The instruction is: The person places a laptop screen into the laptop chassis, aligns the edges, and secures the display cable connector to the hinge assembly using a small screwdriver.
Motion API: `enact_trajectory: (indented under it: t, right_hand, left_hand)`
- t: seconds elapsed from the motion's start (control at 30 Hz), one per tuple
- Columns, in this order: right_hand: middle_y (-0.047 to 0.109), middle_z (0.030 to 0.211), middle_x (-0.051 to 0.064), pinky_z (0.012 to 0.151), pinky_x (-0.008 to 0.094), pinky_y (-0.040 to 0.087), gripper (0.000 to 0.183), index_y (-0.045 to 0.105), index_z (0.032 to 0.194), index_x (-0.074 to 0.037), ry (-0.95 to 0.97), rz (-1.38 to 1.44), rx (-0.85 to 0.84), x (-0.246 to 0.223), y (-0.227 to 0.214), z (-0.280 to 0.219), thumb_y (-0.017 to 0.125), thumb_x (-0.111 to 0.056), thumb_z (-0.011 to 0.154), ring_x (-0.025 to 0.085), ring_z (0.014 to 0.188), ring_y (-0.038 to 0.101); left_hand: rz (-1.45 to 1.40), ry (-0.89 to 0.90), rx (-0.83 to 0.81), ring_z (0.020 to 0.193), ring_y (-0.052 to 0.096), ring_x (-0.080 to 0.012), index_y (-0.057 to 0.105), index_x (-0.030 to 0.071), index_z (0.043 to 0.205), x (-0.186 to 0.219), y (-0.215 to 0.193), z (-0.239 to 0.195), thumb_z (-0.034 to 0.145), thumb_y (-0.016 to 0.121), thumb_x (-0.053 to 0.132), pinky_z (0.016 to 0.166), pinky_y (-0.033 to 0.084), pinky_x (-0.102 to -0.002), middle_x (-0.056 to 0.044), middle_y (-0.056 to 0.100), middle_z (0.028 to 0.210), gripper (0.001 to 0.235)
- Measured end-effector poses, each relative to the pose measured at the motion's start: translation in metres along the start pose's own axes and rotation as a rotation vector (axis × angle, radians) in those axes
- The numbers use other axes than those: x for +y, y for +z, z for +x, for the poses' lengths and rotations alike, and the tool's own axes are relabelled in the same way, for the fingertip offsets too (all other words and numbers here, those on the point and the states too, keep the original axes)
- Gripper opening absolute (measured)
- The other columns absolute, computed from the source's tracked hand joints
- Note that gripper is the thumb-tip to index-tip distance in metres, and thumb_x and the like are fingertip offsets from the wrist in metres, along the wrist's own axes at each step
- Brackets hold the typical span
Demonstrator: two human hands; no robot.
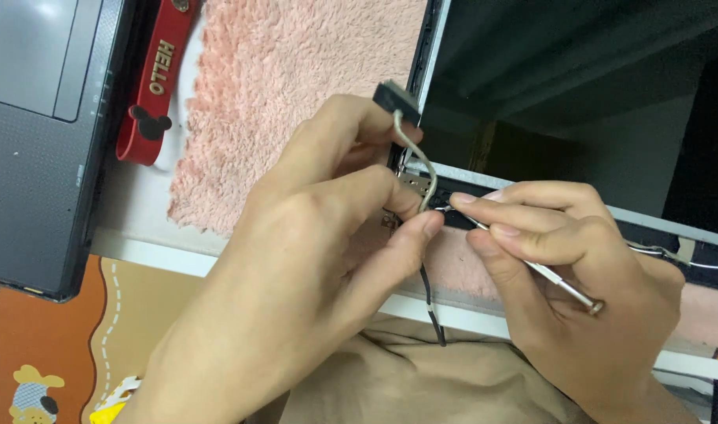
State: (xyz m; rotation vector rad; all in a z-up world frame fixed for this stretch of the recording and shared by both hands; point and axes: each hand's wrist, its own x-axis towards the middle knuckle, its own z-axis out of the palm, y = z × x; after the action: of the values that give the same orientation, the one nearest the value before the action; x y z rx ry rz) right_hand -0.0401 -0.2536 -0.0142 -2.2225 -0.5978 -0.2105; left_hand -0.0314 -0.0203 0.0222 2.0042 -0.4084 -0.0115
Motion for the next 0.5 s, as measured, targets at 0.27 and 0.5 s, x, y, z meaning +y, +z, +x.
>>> enact_trajectory:
  t: [0.27, 0.5]
  right_hand:
    - [0.086, 0.117, 0.023, 0.103, 0.046, 0.069, 0.02, 0.066, 0.109, 0.0, -0.023, 0.014, -0.042, 0.002, -0.008, -0.001, 0.084, 0.006, 0.104, 0.039, 0.112, 0.086]
    - [0.086, 0.12, 0.024, 0.105, 0.044, 0.071, 0.021, 0.064, 0.111, -0.003, 0.0, 0.085, 0.009, 0.008, -0.003, -0.009, 0.081, 0.008, 0.106, 0.041, 0.114, 0.085]
  left_hand:
    - [0.038, -0.039, 0.013, 0.109, 0.069, -0.0228, 0.072, 0.002, 0.101, -0.005, -0.002, 0.0, 0.113, 0.072, 0.009, 0.1, 0.052, -0.033, -0.014, 0.06, 0.129, 0.014]
    - [0.073, -0.048, 0.012, 0.117, 0.071, -0.0235, 0.069, 0.0, 0.103, -0.009, -0.006, 0.004, 0.115, 0.069, 0.008, 0.097, 0.057, -0.032, -0.014, 0.062, 0.131, 0.014]
